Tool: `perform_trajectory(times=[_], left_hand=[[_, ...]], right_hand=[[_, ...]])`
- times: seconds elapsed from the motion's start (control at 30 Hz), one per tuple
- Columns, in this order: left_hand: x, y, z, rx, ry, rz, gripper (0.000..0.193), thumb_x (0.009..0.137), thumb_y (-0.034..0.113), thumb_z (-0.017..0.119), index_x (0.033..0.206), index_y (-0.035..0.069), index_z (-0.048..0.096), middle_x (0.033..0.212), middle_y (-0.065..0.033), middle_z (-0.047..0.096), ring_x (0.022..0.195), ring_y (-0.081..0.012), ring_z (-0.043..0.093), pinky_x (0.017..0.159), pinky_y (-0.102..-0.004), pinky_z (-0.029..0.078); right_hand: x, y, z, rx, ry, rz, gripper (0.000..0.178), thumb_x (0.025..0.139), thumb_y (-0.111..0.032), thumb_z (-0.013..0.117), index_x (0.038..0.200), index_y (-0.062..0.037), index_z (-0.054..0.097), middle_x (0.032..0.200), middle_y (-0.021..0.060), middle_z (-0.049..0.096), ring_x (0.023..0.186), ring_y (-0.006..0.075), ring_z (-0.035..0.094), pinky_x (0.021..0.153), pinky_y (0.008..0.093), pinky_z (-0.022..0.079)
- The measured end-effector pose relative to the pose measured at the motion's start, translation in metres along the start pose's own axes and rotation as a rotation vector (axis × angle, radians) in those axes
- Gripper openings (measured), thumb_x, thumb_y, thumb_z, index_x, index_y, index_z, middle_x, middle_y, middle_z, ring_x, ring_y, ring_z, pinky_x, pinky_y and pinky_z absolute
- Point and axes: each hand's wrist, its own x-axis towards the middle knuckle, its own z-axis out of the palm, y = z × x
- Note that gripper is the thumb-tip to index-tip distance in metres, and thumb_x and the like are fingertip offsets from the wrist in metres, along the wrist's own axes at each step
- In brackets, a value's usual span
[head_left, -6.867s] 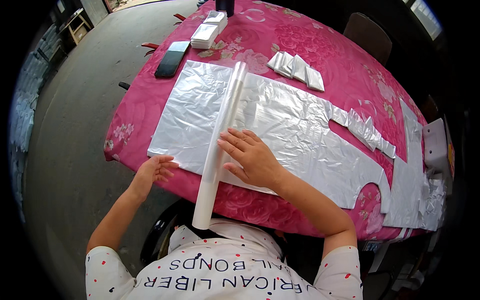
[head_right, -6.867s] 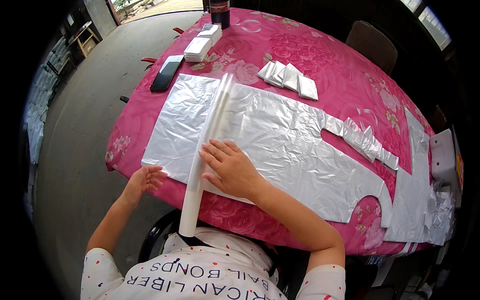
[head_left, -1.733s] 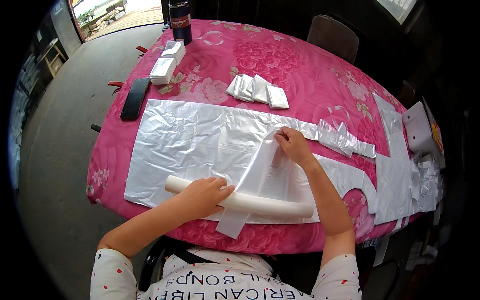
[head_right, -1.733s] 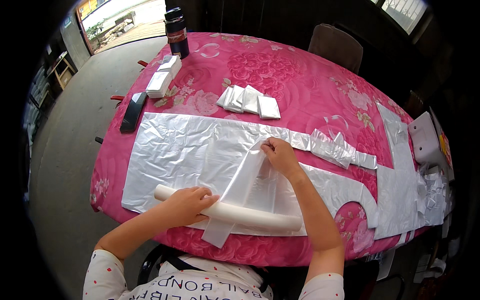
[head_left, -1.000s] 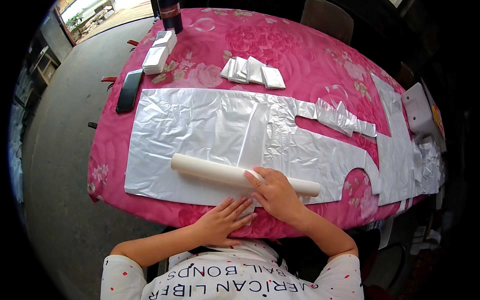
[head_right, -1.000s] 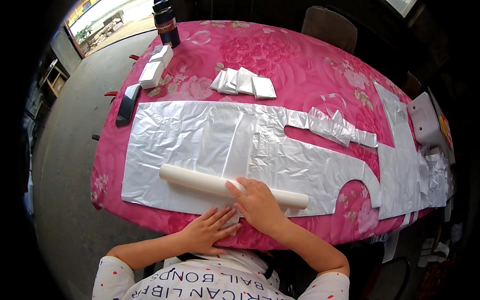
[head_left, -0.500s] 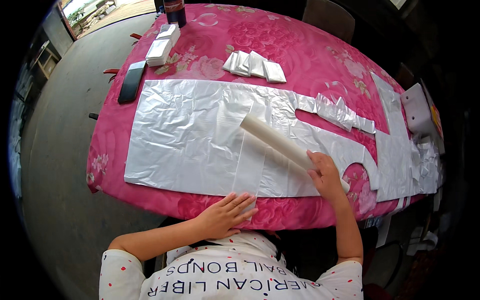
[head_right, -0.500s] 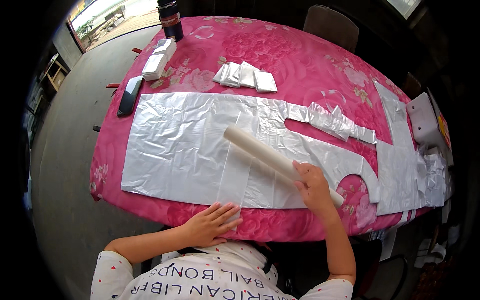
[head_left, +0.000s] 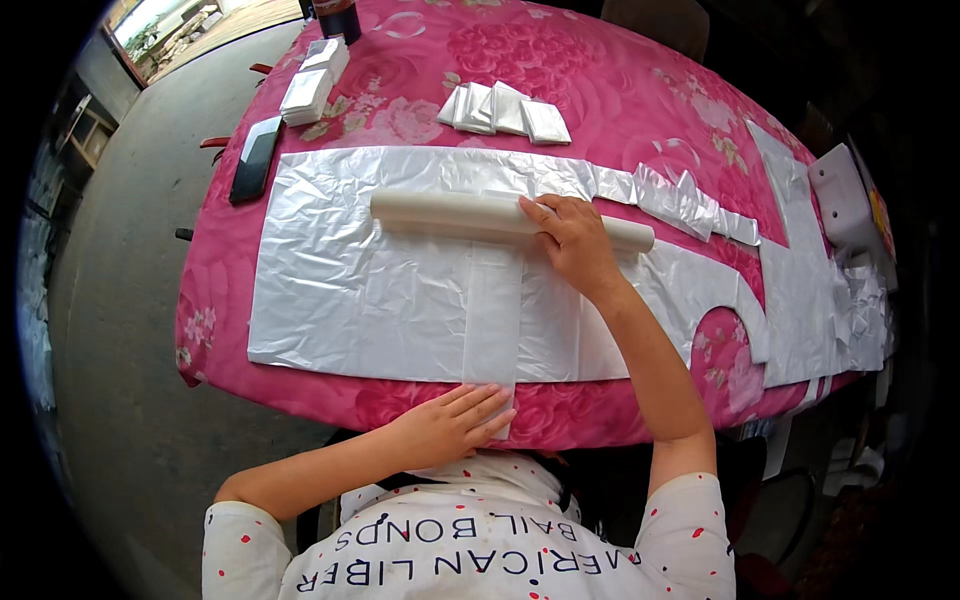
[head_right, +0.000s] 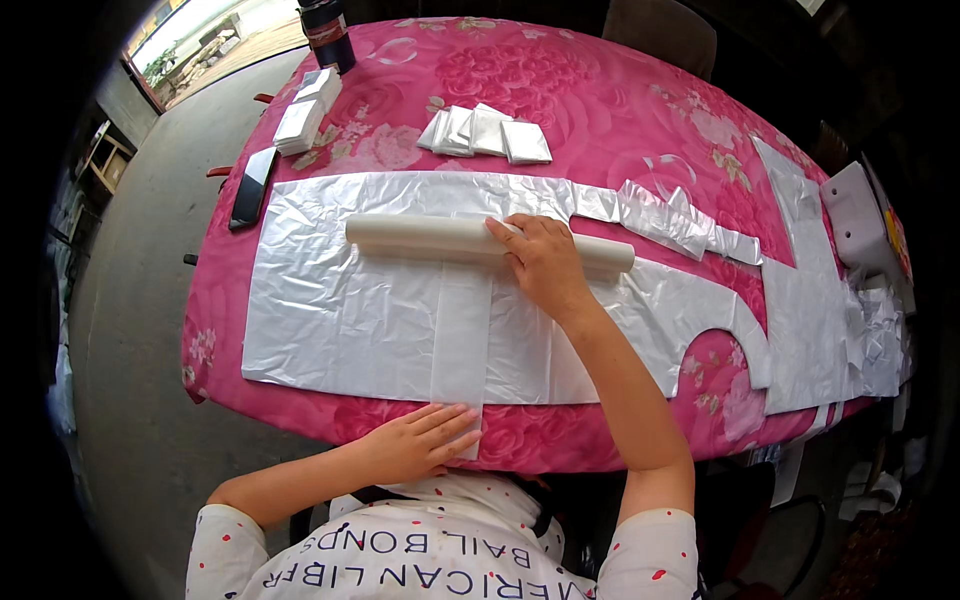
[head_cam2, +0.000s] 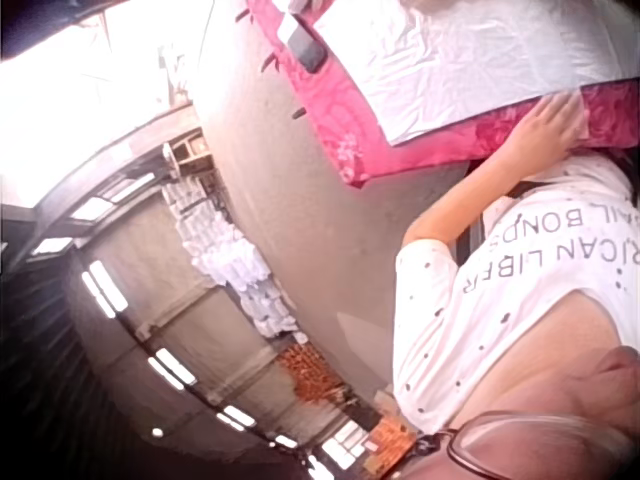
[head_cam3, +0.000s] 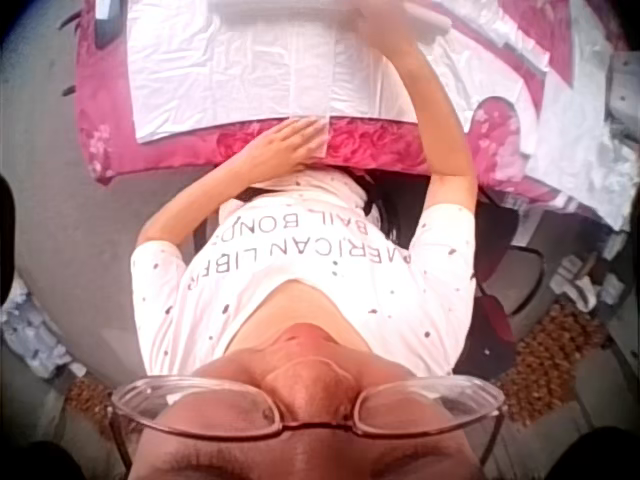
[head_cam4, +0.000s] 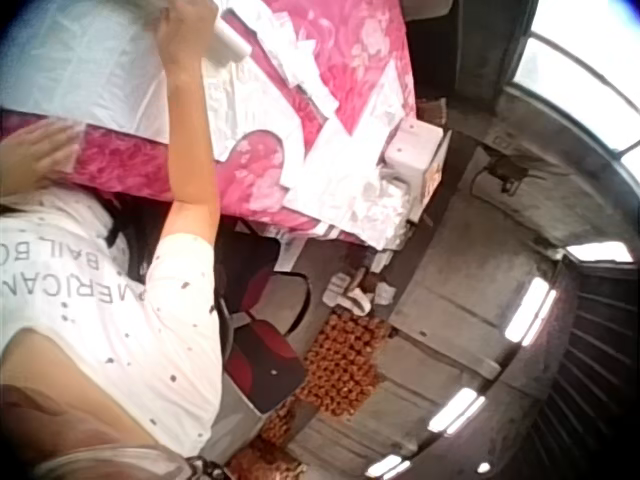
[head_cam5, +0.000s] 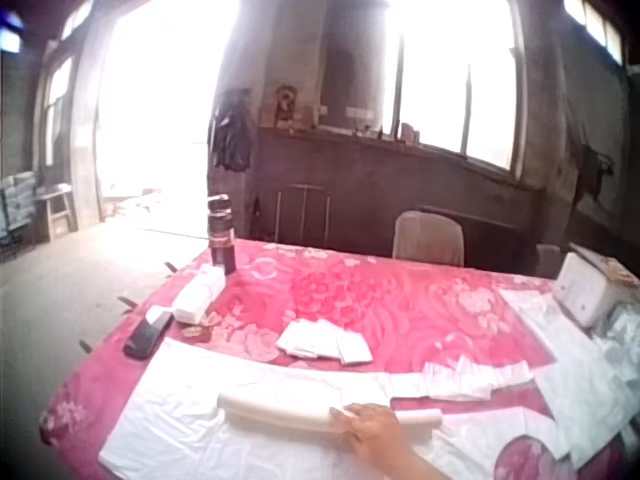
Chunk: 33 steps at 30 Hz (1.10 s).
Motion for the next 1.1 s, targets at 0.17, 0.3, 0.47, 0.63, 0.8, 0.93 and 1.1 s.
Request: perform_trajectory(times=[0.17, 0.3, 0.47, 0.63, 0.8, 0.93, 1.1], left_hand=[[-0.007, -0.016, -0.007, 0.037, -0.013, 0.113, 0.055, 0.083, 0.022, 0.053, 0.133, 0.006, 0.036, 0.136, -0.0142, 0.039, 0.123, -0.026, 0.042, 0.102, -0.0355, 0.036], [-0.012, -0.019, -0.005, 0.044, 0.064, 0.142, 0.045, 0.084, 0.015, 0.051, 0.127, 0.004, 0.044, 0.132, -0.013, 0.044, 0.12, -0.0242, 0.046, 0.1, -0.0341, 0.038], [-0.013, -0.021, -0.002, -0.204, 0.246, 0.164, 0.036, 0.081, 0.011, 0.054, 0.116, 0.002, 0.054, 0.128, -0.0126, 0.048, 0.118, -0.0239, 0.048, 0.097, -0.035, 0.041], [0.001, -0.027, -0.016, -0.216, 0.342, 0.068, 0.052, 0.073, 0.014, 0.062, 0.122, 0.003, 0.049, 0.127, -0.0129, 0.049, 0.118, -0.0257, 0.048, 0.097, -0.0373, 0.041], [0.013, -0.042, -0.01, -0.057, 0.365, -0.194, 0.063, 0.062, 0.014, 0.066, 0.121, 0.0, 0.049, 0.118, -0.0133, 0.055, 0.108, -0.0264, 0.053, 0.092, -0.0371, 0.043], [0.022, -0.042, -0.013, -0.25, 0.481, -0.362, 0.054, 0.069, 0.01, 0.064, 0.119, -0.002, 0.05, 0.106, -0.0121, 0.061, 0.094, -0.0296, 0.06, 0.084, -0.0378, 0.047], [0.04, -0.05, -0.035, -0.902, 0.531, -0.814, 0.045, 0.08, 0.008, 0.059, 0.121, -0.006, 0.046, 0.105, -0.0162, 0.061, 0.08, -0.0321, 0.062, 0.077, -0.0378, 0.048]], right_hand=[[0.014, 0.013, 0.006, 0.023, 0.029, 0.019, 0.051, 0.071, 0.002, 0.059, 0.119, -0.0137, 0.056, 0.114, 0.0076, 0.055, 0.109, 0.0282, 0.048, 0.096, 0.039, 0.036], [-0.021, -0.036, -0.01, 0.137, -0.134, -0.094, 0.052, 0.067, 0.007, 0.055, 0.118, -0.0069, 0.055, 0.123, 0.0108, 0.05, 0.116, 0.0316, 0.044, 0.1, 0.0393, 0.035], [-0.079, -0.085, -0.018, 0.423, -0.421, -0.197, 0.051, 0.065, 0.006, 0.056, 0.115, -0.0019, 0.054, 0.126, 0.0137, 0.048, 0.121, 0.032, 0.041, 0.099, 0.0387, 0.038], [-0.099, -0.097, -0.009, 0.362, -0.258, -0.075, 0.047, 0.066, 0.002, 0.06, 0.112, -0.0021, 0.056, 0.12, 0.014, 0.052, 0.114, 0.0306, 0.048, 0.096, 0.0372, 0.041], [-0.094, -0.09, -0.01, 0.327, -0.169, -0.003, 0.037, 0.067, 0.002, 0.062, 0.103, -0.0053, 0.062, 0.108, 0.0103, 0.059, 0.1, 0.0271, 0.055, 0.081, 0.0346, 0.048], [-0.084, -0.084, -0.01, 0.49, -0.113, 0.176, 0.023, 0.072, -0.002, 0.063, 0.094, -0.0046, 0.065, 0.086, 0.0066, 0.064, 0.076, 0.0248, 0.06, 0.068, 0.0329, 0.049], [-0.053, -0.08, -0.015, 0.7, -0.363, 0.832, 0.017, 0.082, -0.013, 0.059, 0.084, 0.0027, 0.065, 0.063, 0.0095, 0.062, 0.055, 0.0171, 0.062, 0.054, 0.0279, 0.046]])
